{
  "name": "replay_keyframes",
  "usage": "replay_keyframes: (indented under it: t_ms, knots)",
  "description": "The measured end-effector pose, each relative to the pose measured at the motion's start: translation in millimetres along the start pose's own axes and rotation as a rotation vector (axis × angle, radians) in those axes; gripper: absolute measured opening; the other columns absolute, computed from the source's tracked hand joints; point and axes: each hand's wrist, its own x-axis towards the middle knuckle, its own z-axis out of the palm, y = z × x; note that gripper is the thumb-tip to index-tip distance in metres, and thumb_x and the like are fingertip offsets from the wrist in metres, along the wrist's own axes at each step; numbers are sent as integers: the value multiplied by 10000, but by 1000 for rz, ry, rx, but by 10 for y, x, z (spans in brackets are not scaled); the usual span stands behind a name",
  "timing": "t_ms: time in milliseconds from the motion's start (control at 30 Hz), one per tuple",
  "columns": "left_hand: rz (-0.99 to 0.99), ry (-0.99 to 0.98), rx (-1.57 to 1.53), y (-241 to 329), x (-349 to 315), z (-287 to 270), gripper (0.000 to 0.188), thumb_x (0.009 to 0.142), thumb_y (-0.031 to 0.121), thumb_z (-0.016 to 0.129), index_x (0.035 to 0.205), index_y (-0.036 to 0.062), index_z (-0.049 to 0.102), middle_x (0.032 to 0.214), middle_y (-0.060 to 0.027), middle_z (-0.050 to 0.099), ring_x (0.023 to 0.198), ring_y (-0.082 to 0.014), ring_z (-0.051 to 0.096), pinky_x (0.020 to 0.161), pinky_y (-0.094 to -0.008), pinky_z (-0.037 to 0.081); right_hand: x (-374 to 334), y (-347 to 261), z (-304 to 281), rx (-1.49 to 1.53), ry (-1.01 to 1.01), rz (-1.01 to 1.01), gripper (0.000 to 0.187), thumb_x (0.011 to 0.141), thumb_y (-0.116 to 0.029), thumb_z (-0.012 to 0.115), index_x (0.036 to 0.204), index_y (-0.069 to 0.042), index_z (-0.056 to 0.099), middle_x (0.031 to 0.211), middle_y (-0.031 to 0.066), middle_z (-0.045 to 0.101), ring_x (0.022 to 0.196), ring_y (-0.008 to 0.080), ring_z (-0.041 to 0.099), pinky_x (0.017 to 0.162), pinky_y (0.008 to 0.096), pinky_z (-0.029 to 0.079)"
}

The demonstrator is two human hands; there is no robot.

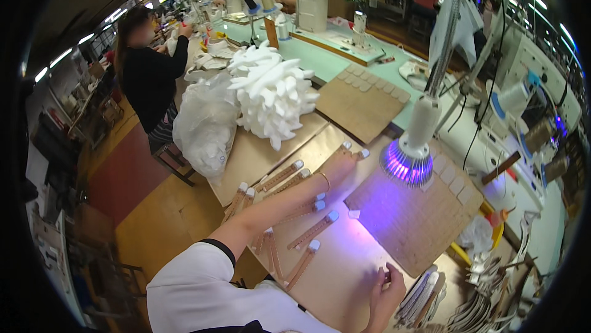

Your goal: The person repeatedly picks up small white foam pieces and wooden sticks, attaches them together, and places them under a UV lamp to cure. The person handles each unit one at a time, rotating and adjusting the pieces before setting them aside on the table.

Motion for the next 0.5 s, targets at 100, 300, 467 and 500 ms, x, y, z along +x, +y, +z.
replay_keyframes:
  t_ms: [100,300,467,500]
  knots:
    - [-34,-128,-72,13,67,6,195,861,54,525,1041,30,596,809,-116,674,789,-273,680,841,-416,515,-12,159,-34,14,-15,49,249,862,-112,639,1058,41,652,722,104,604,670,171,559,622,309,445]
    - [-304,168,-696,-70,-23,-563,342,795,42,611,1136,24,600,847,-141,704,736,-248,695,665,-345,559,23,370,-84,55,-15,-19,247,955,-187,581,1184,-100,620,847,62,592,730,138,529,650,260,445]
    - [-285,95,-1298,514,-614,-1289,362,847,65,640,1203,42,580,916,-108,718,759,-153,687,708,-301,555,44,75,65,390,98,71,303,894,-150,636,1127,43,620,886,65,640,808,136,583,688,283,456]
    - [-218,-6,-1507,687,-777,-1392,390,862,80,646,1241,47,560,950,-99,716,784,-132,677,726,-295,551,61,-8,97,487,123,71,282,884,-131,642,1115,29,626,892,50,632,817,128,569,689,282,453]
